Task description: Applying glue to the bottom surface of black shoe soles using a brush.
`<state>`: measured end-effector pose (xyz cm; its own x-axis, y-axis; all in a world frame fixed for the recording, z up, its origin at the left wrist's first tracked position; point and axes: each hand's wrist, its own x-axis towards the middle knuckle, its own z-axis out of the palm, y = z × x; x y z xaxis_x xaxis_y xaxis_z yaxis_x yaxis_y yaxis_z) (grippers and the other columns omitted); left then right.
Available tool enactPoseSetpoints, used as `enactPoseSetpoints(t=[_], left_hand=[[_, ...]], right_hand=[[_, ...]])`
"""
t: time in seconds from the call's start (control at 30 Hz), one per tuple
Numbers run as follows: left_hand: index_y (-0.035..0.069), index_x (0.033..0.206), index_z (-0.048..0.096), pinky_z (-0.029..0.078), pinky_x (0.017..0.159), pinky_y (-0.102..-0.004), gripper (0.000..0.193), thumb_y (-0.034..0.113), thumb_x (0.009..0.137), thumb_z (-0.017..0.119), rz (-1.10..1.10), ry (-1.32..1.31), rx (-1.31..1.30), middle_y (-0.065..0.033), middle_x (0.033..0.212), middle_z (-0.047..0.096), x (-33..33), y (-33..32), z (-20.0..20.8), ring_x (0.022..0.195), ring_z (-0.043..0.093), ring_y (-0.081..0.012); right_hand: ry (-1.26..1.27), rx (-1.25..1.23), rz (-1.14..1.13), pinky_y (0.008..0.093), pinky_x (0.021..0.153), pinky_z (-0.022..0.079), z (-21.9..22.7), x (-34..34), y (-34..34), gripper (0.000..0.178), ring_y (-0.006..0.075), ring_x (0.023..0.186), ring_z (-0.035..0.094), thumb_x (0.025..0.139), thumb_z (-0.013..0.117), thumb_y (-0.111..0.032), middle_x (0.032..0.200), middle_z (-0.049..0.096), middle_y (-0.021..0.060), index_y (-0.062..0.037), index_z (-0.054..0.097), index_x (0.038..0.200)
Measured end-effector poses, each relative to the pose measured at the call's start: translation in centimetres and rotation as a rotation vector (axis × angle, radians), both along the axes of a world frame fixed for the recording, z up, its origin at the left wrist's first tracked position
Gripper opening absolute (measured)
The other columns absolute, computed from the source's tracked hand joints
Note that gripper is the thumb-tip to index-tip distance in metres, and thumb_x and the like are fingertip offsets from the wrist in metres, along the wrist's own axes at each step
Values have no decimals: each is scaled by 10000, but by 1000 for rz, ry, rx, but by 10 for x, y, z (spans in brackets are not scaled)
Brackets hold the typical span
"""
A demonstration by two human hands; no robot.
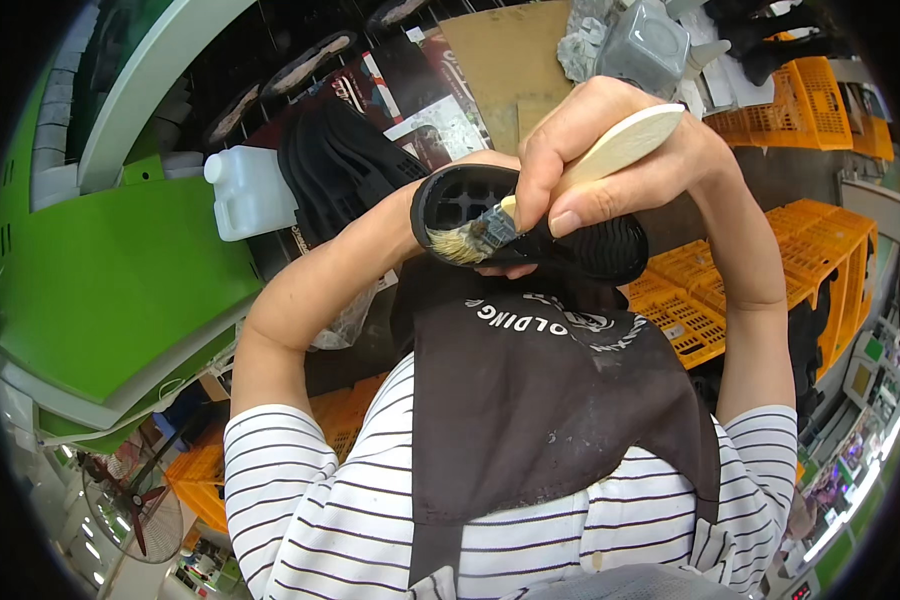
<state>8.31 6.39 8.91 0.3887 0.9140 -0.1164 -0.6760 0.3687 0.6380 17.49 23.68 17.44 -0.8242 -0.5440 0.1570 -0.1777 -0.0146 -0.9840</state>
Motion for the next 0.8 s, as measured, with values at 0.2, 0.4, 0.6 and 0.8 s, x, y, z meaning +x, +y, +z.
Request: enactPoseSetpoints(t=[0.2,0.4,0.6,0.8], left_hand=[[-79,931,586,421,328,-286,148,56,877,554,4,-114,-209,-218,652,595,-1,2,3,470,592,-254],[-86,1074,551,397,310,-275,232,77,931,469,13,-82,-241,-212,653,580,-2,2,13,456,579,-246],[-102,943,593,460,381,-336,647,469,987,291,-238,-443,-368,-296,702,591,-19,9,-16,480,571,-313],[-105,1000,576,427,360,-337,664,477,984,257,80,-228,-312,-294,660,568,-24,-1,-7,453,540,-321]], right_hand=[[-103,86,95,262,640,497,1,-2,10,198,139,709,637,810,694,-146,780,684,101,28,689,906],[-105,143,113,255,646,498,-5,7,27,193,131,723,639,812,683,-131,806,695,97,30,688,917],[-197,249,84,258,649,497,-4,27,48,176,135,735,640,813,677,-113,823,695,94,27,688,919],[-47,378,-84,271,606,466,5,49,73,110,158,669,597,796,671,-53,759,646,79,-9,703,892]])
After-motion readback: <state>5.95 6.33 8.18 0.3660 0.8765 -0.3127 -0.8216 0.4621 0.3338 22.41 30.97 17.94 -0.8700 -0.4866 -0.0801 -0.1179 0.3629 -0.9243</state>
